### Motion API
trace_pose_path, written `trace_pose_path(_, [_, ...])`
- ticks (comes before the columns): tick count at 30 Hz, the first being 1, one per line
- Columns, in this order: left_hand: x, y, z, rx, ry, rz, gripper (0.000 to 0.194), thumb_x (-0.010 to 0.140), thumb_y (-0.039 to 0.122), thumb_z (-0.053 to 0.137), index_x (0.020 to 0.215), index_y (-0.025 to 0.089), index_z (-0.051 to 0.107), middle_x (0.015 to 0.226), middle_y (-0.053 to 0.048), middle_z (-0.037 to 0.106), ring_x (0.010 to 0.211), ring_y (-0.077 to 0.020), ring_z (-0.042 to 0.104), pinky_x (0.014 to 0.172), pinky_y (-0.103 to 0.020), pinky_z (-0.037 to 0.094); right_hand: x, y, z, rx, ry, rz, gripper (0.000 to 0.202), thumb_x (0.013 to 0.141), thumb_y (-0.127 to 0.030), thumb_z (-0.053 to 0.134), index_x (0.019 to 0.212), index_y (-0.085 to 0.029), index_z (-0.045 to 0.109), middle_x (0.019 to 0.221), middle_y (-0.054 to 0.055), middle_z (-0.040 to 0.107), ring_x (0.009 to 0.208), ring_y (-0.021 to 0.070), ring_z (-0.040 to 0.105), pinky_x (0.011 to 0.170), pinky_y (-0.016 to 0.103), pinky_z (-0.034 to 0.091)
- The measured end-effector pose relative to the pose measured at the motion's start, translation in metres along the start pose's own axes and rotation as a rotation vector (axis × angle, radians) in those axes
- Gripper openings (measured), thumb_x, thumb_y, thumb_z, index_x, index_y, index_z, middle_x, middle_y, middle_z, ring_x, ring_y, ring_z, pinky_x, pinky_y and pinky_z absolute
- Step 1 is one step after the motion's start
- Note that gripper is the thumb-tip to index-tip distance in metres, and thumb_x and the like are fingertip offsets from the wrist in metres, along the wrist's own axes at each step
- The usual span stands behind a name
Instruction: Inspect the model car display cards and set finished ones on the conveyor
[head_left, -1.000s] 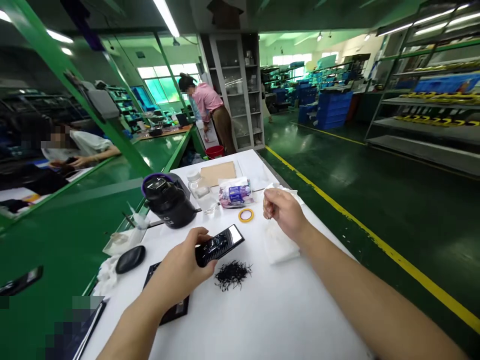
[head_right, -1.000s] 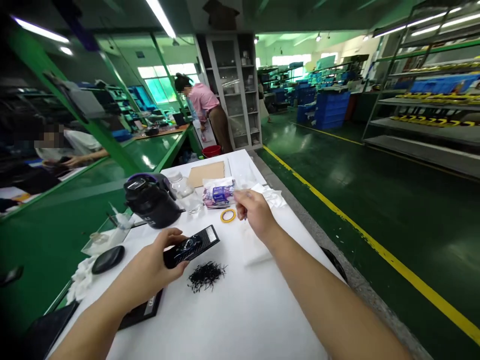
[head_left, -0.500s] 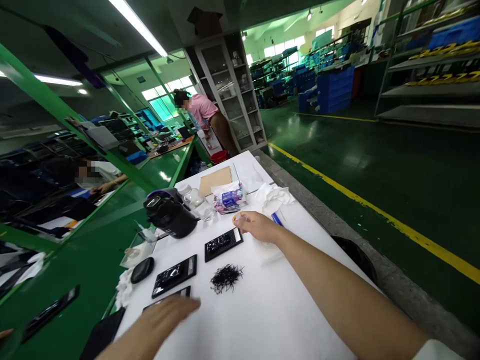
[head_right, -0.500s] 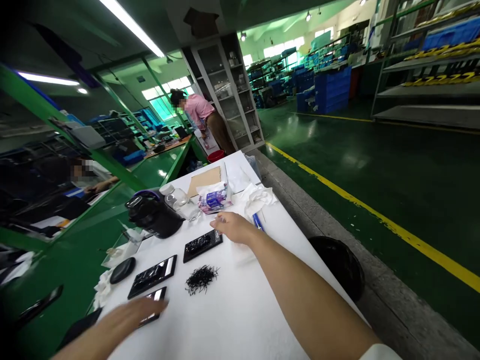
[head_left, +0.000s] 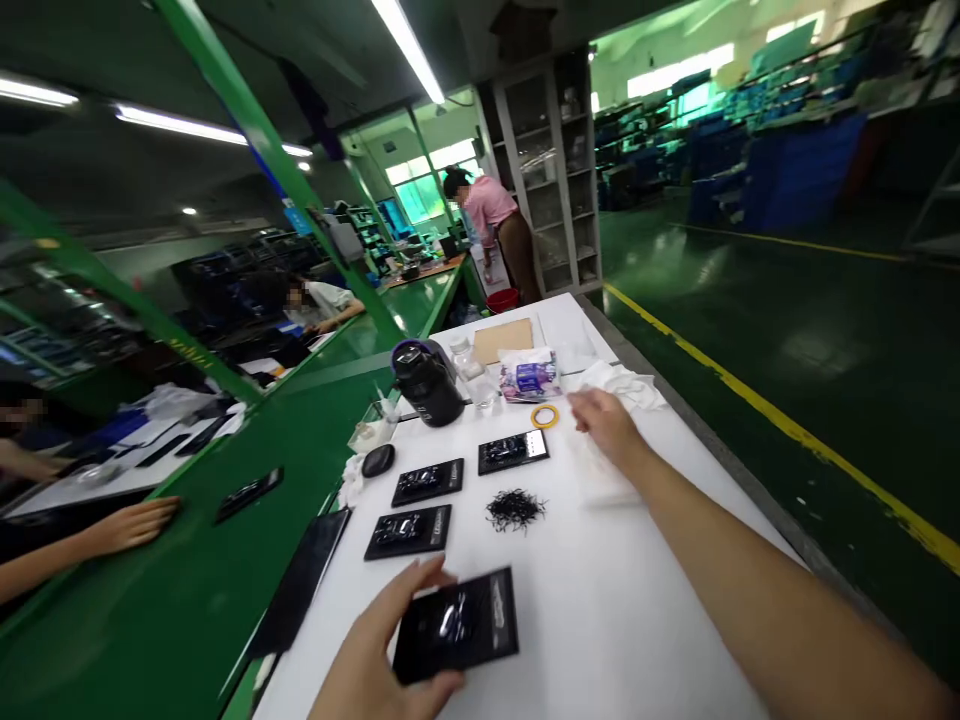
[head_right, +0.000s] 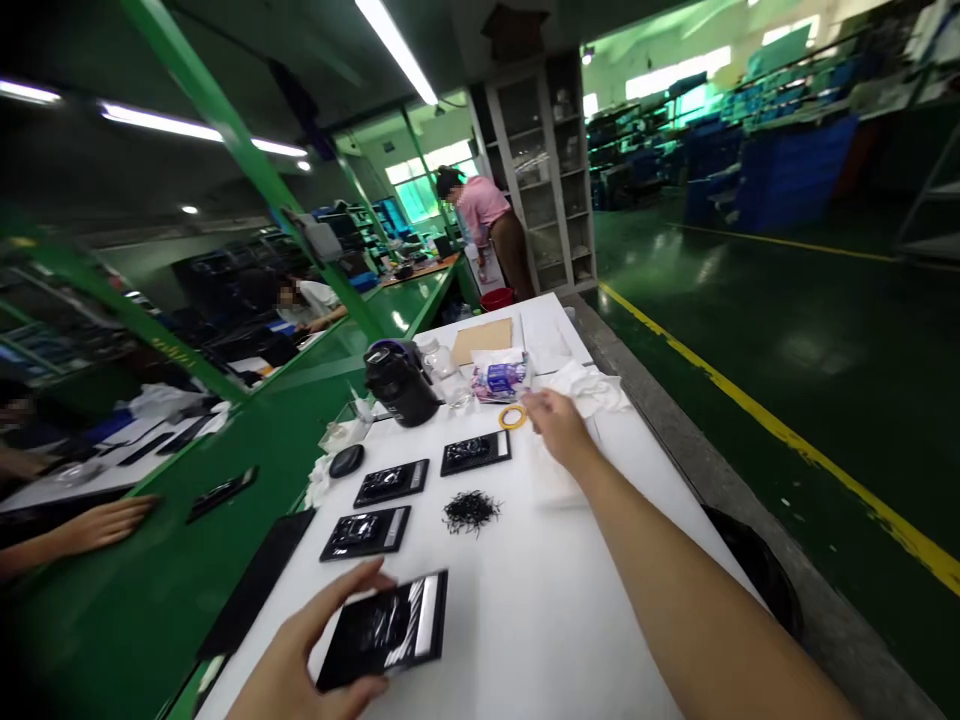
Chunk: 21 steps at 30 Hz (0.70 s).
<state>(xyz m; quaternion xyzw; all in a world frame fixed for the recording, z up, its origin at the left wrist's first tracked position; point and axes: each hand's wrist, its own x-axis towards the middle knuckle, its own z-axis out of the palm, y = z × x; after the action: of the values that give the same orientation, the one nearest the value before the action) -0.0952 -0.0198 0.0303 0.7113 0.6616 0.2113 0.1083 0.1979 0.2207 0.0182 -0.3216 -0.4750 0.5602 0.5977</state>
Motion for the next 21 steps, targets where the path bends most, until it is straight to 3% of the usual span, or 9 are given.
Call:
trace_pose_path(4, [0.078,0.042,-0.011,-0.160,0.130,0.122,0.078,0.075,0.036,0.075,0.145,0.024,0.043,0.128,-0.011,0.068,0.119,-0.0300,0.065,0.105,-0.047,0.052,0.007,-0.072,0.017,0.253,0.010,-0.121,0.052,0.077,-0.070,0.056,0.068,-0.023,0.036,0.062,-0.006,0.031,0.055,0.0122,0.034,0.061,0.028,0.042])
trace_pose_path(6, [0.115,0.053,-0.002,-0.155,0.206,0.249,0.074,0.073,0.033,0.074,0.141,0.022,0.046,0.124,-0.011,0.068,0.116,-0.0296,0.066,0.103,-0.046,0.054,0.001,-0.103,0.036,0.614,-0.165,-0.106,0.043,0.078,-0.059,0.065,0.074,-0.022,0.044,0.067,-0.006,0.034,0.057,0.0114,0.036,0.062,0.026,0.042])
trace_pose_path(8, [0.139,0.056,0.015,-0.140,0.287,0.383,0.068,0.071,0.030,0.073,0.134,0.019,0.049,0.121,-0.012,0.069,0.113,-0.0295,0.067,0.102,-0.046,0.054,-0.010,-0.116,0.059,0.754,-0.325,-0.107,0.029,0.078,-0.040,0.069,0.077,-0.021,0.048,0.065,-0.006,0.033,0.056,0.0108,0.035,0.058,0.024,0.039])
trace_pose_path(10, [0.150,0.053,0.036,-0.155,0.366,0.440,0.063,0.071,0.029,0.071,0.129,0.018,0.050,0.117,-0.012,0.069,0.109,-0.0288,0.068,0.099,-0.045,0.056,-0.019,-0.110,0.081,0.711,-0.512,-0.060,0.030,0.080,-0.041,0.070,0.075,-0.020,0.050,0.060,-0.006,0.033,0.052,0.0108,0.032,0.054,0.024,0.035])
trace_pose_path(13, [0.146,0.047,0.057,-0.216,0.390,0.404,0.061,0.070,0.029,0.072,0.125,0.019,0.049,0.112,-0.011,0.069,0.101,-0.0264,0.070,0.091,-0.042,0.059,-0.023,-0.085,0.100,0.579,-0.693,-0.022,0.050,0.084,-0.062,0.066,0.066,-0.021,0.046,0.053,-0.006,0.032,0.047,0.0111,0.029,0.049,0.025,0.030])
trace_pose_path(17, [0.137,0.045,0.055,-0.263,0.447,0.311,0.064,0.069,0.028,0.073,0.127,0.020,0.046,0.110,-0.008,0.069,0.098,-0.0237,0.070,0.089,-0.039,0.060,-0.020,-0.064,0.106,0.569,-0.655,-0.050,0.067,0.087,-0.080,0.048,0.057,-0.021,0.038,0.046,-0.006,0.025,0.041,0.0105,0.025,0.044,0.026,0.027])
trace_pose_path(21, [0.135,0.043,0.043,-0.261,0.488,0.366,0.067,0.071,0.028,0.074,0.131,0.021,0.045,0.112,-0.008,0.069,0.101,-0.0222,0.071,0.090,-0.035,0.059,-0.022,-0.064,0.105,0.500,-0.566,-0.046,0.072,0.088,-0.083,0.040,0.054,-0.020,0.033,0.045,-0.006,0.022,0.041,0.0106,0.026,0.045,0.026,0.028])
